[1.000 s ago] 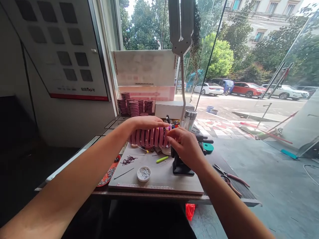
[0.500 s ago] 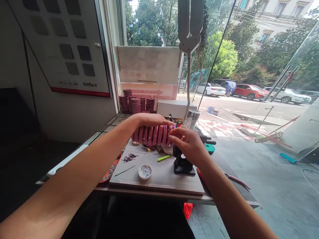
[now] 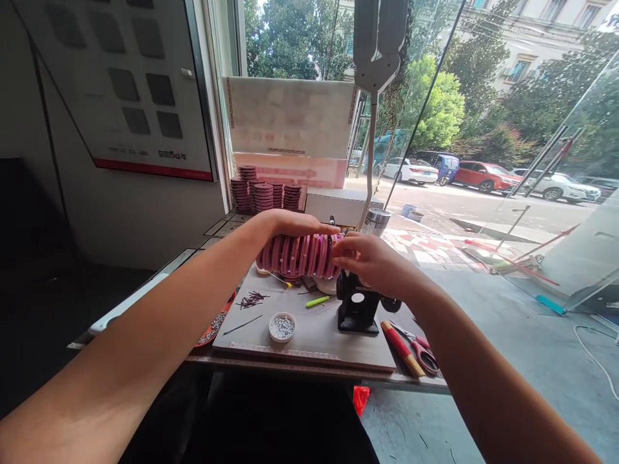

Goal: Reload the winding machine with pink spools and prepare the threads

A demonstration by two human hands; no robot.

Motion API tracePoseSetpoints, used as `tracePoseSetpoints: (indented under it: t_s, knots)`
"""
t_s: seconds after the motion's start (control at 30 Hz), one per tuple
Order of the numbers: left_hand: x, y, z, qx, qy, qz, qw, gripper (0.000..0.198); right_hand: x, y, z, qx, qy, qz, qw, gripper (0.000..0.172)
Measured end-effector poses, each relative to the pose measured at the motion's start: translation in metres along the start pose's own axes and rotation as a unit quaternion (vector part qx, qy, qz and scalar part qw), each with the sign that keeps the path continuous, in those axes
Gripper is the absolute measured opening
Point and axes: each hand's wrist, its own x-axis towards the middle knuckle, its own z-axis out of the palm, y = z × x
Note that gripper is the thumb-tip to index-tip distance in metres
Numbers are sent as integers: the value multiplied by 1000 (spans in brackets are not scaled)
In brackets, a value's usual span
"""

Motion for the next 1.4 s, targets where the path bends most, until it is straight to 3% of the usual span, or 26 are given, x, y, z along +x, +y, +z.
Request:
tracePoseSetpoints:
  t_s: [0.13,0.43,0.63,0.73,0.83,0.93,1.0,1.03,1.1,1.2,1.3,1.4]
  knots:
    - [-2,2,-1,37,-70,-19,997,43,-1,-1,1,-36,18,-16,999,26]
    - [-2,4,-4,81,-106,-17,991,66,-4,3,9,-49,66,-30,996,18]
    - [2,0,-2,73,-105,-23,991,60,-5,5,16,-30,105,-6,994,11]
    - [7,1,0,69,-69,-8,995,52,-2,1,22,-54,124,1,991,9]
    - [1,3,-5,69,12,41,997,44,-4,-2,22,-81,138,-16,987,8]
    - [-25,-15,-18,46,164,78,982,38,-23,13,5,-68,209,-14,975,11]
    - [-47,-41,-22,-54,356,56,931,31,-41,40,-11,-66,293,49,953,13]
    - [-57,-55,-20,-70,383,43,920,30,-51,58,-17,-84,305,98,943,11]
    - [-73,-82,-7,-93,366,32,925,28,-65,95,-22,-131,313,152,928,9]
    - [-82,-101,22,-132,306,56,941,36,-72,136,-10,-69,279,201,937,16]
    - [-81,-99,41,-145,297,80,940,45,-64,152,10,44,249,227,940,24]
    - [-79,-95,44,-149,296,88,939,48,-53,155,22,71,242,212,944,31]
